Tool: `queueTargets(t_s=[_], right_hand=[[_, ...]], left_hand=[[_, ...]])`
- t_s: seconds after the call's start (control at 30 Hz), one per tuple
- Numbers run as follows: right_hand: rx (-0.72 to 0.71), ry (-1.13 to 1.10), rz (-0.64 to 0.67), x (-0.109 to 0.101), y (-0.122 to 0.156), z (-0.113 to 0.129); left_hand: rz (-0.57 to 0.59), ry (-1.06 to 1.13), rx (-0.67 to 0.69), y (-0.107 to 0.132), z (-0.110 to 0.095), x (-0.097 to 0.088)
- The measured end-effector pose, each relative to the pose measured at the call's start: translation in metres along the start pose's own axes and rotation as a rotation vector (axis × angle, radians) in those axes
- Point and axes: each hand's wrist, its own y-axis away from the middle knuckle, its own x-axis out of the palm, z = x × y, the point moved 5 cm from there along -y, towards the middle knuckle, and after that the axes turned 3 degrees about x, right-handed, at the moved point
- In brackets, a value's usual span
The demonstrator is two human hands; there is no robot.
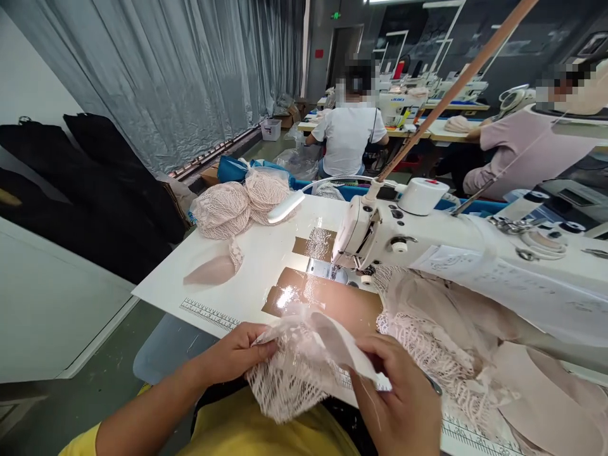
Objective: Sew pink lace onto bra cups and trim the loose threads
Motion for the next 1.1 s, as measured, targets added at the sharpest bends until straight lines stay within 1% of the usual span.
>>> queueTargets(t_s=[0.07,0.1,0.13,0.17,0.2,0.23,0.3,0.33,0.37,0.4,0.47,0.5,0.57,0.63,0.67,0.7,0.77,0.83,0.9,0.97,1.0,1.07,1.1], right_hand=[[0.065,-0.133,0.369,0.029,-0.001,-0.003],[0.111,-0.233,0.549,0.043,0.002,-0.002],[0.156,-0.336,0.688,0.054,0.006,-0.001],[0.205,-0.426,0.771,0.062,0.01,0.002],[0.255,-0.497,0.816,0.067,0.013,0.004],[0.3,-0.552,0.84,0.071,0.015,0.006],[0.386,-0.64,0.911,0.077,0.018,0.013],[0.413,-0.685,0.967,0.079,0.018,0.016],[0.429,-0.729,1.01,0.081,0.017,0.02],[0.438,-0.765,1.033,0.081,0.015,0.022],[0.471,-0.803,1.016,0.081,0.009,0.019],[0.507,-0.818,0.976,0.081,0.006,0.015],[0.614,-0.854,0.85,0.079,0.003,0.001],[0.717,-0.868,0.682,0.076,0.003,-0.015],[0.745,-0.845,0.607,0.075,0.004,-0.021],[0.753,-0.804,0.556,0.075,0.005,-0.026],[0.723,-0.714,0.5,0.074,0.004,-0.031],[0.653,-0.658,0.472,0.072,-0.001,-0.032],[0.533,-0.626,0.478,0.069,-0.01,-0.029],[0.412,-0.627,0.552,0.068,-0.016,-0.024],[0.374,-0.636,0.598,0.069,-0.017,-0.021],[0.371,-0.653,0.646,0.07,-0.018,-0.02],[0.399,-0.654,0.636,0.07,-0.017,-0.022]], left_hand=[[0.245,0.309,-0.057,0.005,-0.002,0.015],[0.358,0.397,-0.078,0.008,-0.005,0.022],[0.449,0.434,-0.093,0.01,-0.007,0.027],[0.489,0.426,-0.093,0.011,-0.01,0.029],[0.473,0.376,-0.067,0.008,-0.012,0.028],[0.404,0.286,-0.017,0.003,-0.015,0.023],[0.22,0.063,0.109,-0.01,-0.022,0.01],[0.168,-0.018,0.14,-0.016,-0.024,0.005],[0.173,-0.055,0.129,-0.022,-0.024,0.004],[0.227,-0.043,0.078,-0.028,-0.021,0.004],[0.369,0.075,-0.08,-0.032,-0.012,0.006],[0.404,0.133,-0.151,-0.033,-0.007,0.006],[0.383,0.189,-0.229,-0.032,-0.001,0.001],[0.329,0.204,-0.236,-0.032,0.0,-0.004],[0.32,0.207,-0.223,-0.033,-0.001,-0.005],[0.325,0.21,-0.205,-0.034,-0.002,-0.004],[0.328,0.197,-0.159,-0.037,-0.005,0.0],[0.29,0.157,-0.111,-0.042,-0.006,0.002],[0.234,0.112,-0.072,-0.046,-0.006,0.002],[0.206,0.083,-0.042,-0.049,-0.007,0.001],[0.204,0.075,-0.036,-0.05,-0.007,0.001],[0.22,0.109,-0.057,-0.05,-0.004,0.002],[0.214,0.164,-0.085,-0.05,-0.002,0.003]])
